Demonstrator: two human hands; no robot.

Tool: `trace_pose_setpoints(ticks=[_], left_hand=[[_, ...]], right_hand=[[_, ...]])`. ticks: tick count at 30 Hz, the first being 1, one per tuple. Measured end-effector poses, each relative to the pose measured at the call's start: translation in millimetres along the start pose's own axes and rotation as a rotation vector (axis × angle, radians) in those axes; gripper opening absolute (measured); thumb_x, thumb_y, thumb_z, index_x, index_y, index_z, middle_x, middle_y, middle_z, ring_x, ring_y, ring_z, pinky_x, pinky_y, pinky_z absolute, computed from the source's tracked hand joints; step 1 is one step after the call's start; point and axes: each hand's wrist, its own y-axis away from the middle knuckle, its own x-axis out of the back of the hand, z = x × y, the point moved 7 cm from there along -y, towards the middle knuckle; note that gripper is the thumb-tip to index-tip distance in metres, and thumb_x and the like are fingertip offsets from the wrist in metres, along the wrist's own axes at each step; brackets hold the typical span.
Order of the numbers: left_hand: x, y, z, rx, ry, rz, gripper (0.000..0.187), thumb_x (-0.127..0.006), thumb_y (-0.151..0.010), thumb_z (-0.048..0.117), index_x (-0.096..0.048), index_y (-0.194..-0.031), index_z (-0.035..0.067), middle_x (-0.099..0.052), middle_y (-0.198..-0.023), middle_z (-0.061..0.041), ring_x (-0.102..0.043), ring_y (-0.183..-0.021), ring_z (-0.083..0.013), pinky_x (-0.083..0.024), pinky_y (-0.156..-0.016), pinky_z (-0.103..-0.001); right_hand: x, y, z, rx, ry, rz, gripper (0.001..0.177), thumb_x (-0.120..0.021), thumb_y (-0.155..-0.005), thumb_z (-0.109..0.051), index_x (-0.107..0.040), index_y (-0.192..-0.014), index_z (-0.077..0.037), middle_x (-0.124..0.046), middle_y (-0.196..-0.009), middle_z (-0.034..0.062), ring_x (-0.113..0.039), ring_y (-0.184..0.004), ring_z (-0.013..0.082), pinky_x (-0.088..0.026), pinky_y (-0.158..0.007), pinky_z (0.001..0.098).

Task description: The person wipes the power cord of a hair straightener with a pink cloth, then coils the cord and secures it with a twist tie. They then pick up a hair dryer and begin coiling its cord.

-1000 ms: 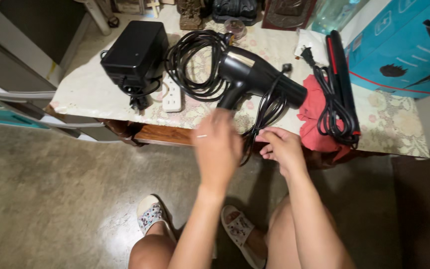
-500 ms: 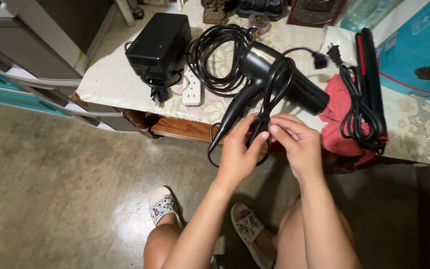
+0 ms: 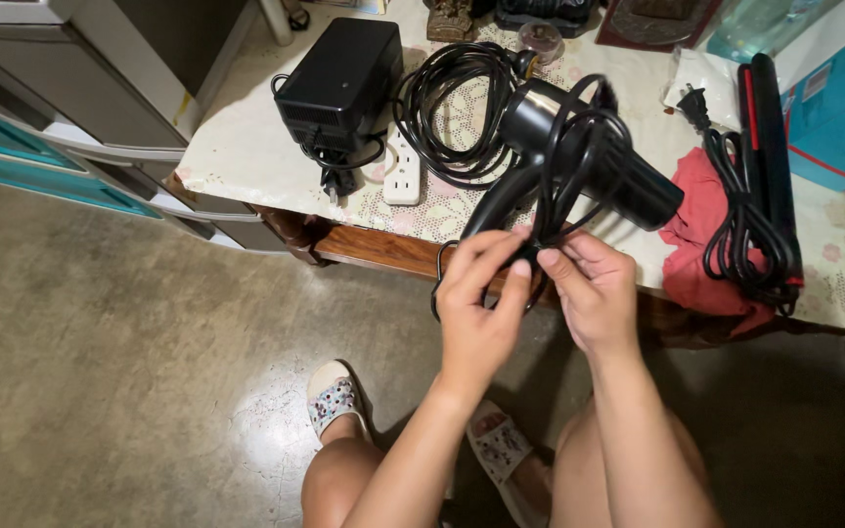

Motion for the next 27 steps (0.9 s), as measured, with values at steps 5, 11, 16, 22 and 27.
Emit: trace_pose_setpoints(ticks=[5,11,16,22,27], left_hand=[[9,-6,6,0.023,-0.043,0.039,0.012,-0.078,-0.09,0.003,-0.073,-0.1,0.001,-0.068,-0.103,-0.006,-0.07,-0.097,-0.0206,-0.057,-0.088,-0.03],[13,-3,35,-0.322,-0.357,0.084,0.013,-0.081,-0.085,0.004,-0.073,-0.096,0.006,-0.066,-0.094,-0.004,-0.062,-0.087,-0.0254,-0.048,-0.086,-0.038],[10,-4,40,-0.454,-0.485,0.045,0.015,-0.081,-0.086,0.004,-0.071,-0.097,0.004,-0.065,-0.092,-0.006,-0.063,-0.088,-0.0249,-0.05,-0.096,-0.046],[7,-7,21,-0.162,-0.348,0.025,0.029,-0.082,-0.085,0.009,-0.064,-0.105,-0.002,-0.066,-0.096,-0.012,-0.068,-0.086,-0.0283,-0.057,-0.077,-0.037],[5,-7,23,-0.258,-0.549,0.001,0.024,-0.084,-0.086,0.012,-0.067,-0.099,0.002,-0.069,-0.092,-0.011,-0.068,-0.081,-0.0303,-0.055,-0.07,-0.039]], right_hand=[[-1,1,-1,0.028,0.159,-0.043,0.019,-0.066,-0.102,0.0,-0.07,-0.118,0.009,-0.074,-0.109,0.0085,-0.068,-0.097,0.0112,-0.054,-0.091,0.0254],[-9,3,-9,0.031,0.155,-0.022,0.018,-0.065,-0.1,0.003,-0.069,-0.116,0.009,-0.074,-0.107,0.0074,-0.068,-0.094,0.01,-0.056,-0.086,0.0243],[-17,11,-14,0.141,0.318,0.071,0.023,-0.066,-0.099,0.006,-0.068,-0.122,0.01,-0.071,-0.108,0.0052,-0.065,-0.096,0.0084,-0.055,-0.087,0.0236],[-19,20,-16,0.317,0.45,0.149,0.028,-0.068,-0.097,0.011,-0.065,-0.125,0.012,-0.071,-0.109,0.0075,-0.067,-0.1,0.0112,-0.056,-0.092,0.0262],[-22,17,-20,0.365,0.608,0.141,0.034,-0.071,-0.091,0.009,-0.066,-0.125,0.01,-0.073,-0.111,0.0119,-0.069,-0.1,0.0128,-0.057,-0.09,0.0272]])
